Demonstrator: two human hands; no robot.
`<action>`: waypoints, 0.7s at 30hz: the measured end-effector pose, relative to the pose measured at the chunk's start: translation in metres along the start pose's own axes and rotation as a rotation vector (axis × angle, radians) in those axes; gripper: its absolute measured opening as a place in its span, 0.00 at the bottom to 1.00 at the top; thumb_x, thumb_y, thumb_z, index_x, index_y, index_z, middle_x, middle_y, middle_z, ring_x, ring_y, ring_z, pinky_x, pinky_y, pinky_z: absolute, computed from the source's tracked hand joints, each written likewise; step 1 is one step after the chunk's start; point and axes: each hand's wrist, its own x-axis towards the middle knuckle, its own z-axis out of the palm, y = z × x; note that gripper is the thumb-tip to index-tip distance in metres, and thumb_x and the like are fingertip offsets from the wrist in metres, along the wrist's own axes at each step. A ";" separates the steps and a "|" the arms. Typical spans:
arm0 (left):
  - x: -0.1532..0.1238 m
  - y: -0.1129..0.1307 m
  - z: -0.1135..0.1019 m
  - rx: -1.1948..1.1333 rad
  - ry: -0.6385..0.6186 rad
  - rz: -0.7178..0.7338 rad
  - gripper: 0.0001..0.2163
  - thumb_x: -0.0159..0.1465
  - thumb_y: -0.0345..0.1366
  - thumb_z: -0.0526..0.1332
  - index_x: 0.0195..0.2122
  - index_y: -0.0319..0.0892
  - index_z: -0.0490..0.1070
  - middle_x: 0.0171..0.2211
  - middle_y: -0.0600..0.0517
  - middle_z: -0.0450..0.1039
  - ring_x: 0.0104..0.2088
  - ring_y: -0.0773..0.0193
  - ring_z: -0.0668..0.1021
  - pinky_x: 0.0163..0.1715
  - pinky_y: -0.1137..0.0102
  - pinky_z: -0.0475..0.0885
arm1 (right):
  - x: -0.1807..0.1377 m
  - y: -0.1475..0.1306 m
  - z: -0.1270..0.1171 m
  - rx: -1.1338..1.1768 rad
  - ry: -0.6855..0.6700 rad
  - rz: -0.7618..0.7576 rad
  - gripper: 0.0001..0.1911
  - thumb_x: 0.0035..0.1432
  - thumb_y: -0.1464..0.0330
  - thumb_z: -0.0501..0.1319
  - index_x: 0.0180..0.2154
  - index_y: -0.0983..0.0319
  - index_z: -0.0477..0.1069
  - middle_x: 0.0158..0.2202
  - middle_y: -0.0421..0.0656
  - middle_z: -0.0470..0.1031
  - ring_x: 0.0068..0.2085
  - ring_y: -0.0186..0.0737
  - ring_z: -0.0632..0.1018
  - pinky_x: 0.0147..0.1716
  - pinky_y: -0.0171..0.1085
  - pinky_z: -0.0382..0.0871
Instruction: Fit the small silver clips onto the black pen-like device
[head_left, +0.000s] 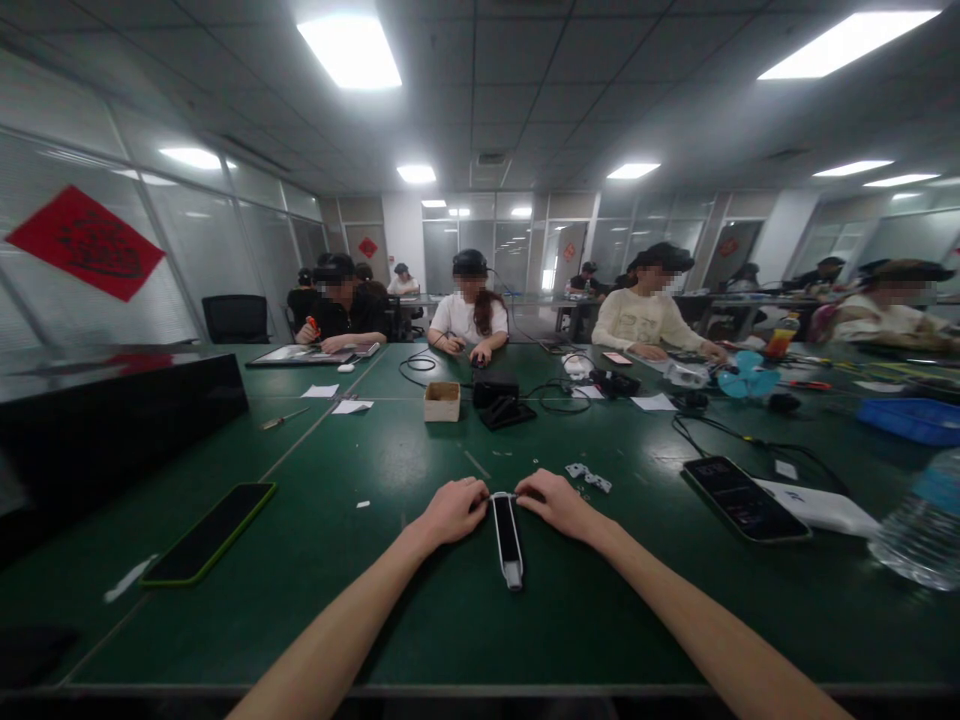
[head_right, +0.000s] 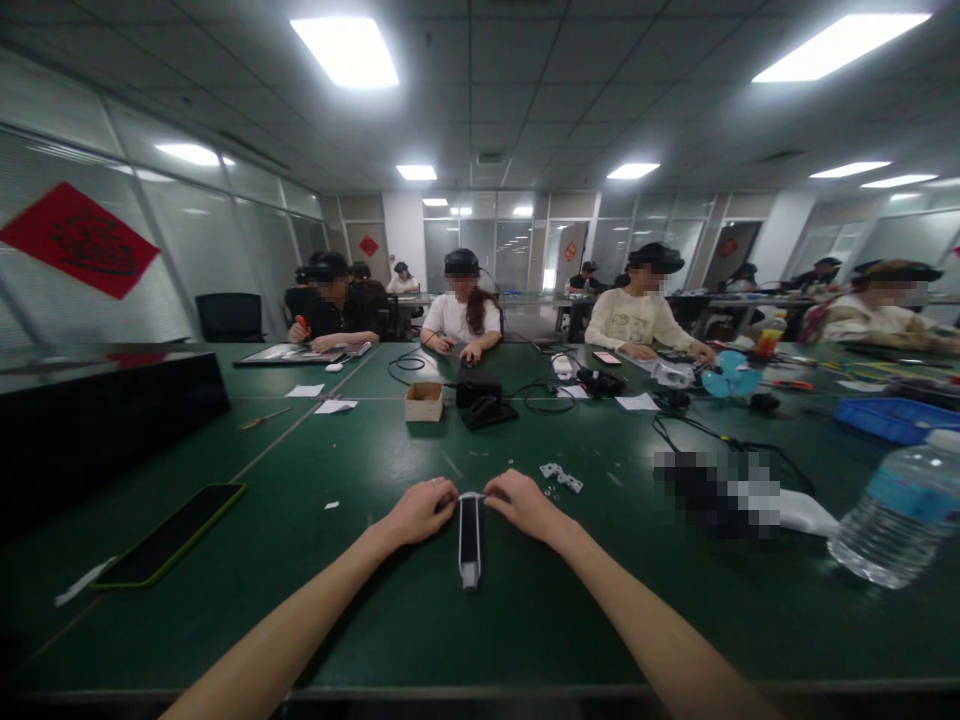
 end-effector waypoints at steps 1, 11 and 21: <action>0.000 0.000 0.000 -0.002 -0.005 0.000 0.06 0.63 0.34 0.52 0.37 0.42 0.67 0.33 0.52 0.69 0.32 0.64 0.72 0.32 0.72 0.64 | 0.000 0.000 0.000 -0.002 0.001 -0.001 0.09 0.59 0.66 0.57 0.39 0.62 0.72 0.37 0.44 0.73 0.38 0.38 0.72 0.38 0.38 0.66; 0.000 0.001 0.000 -0.004 -0.014 -0.018 0.07 0.63 0.35 0.52 0.37 0.41 0.68 0.33 0.51 0.69 0.32 0.64 0.71 0.32 0.71 0.65 | 0.001 0.003 0.005 0.009 0.014 -0.010 0.10 0.59 0.64 0.57 0.39 0.61 0.71 0.37 0.43 0.72 0.38 0.38 0.71 0.38 0.37 0.67; 0.001 -0.001 0.003 -0.007 0.004 0.007 0.06 0.62 0.34 0.52 0.37 0.42 0.67 0.33 0.51 0.69 0.32 0.64 0.72 0.33 0.72 0.65 | 0.003 0.009 0.012 -0.012 0.054 -0.058 0.08 0.58 0.65 0.57 0.38 0.61 0.71 0.35 0.43 0.73 0.37 0.38 0.71 0.38 0.38 0.66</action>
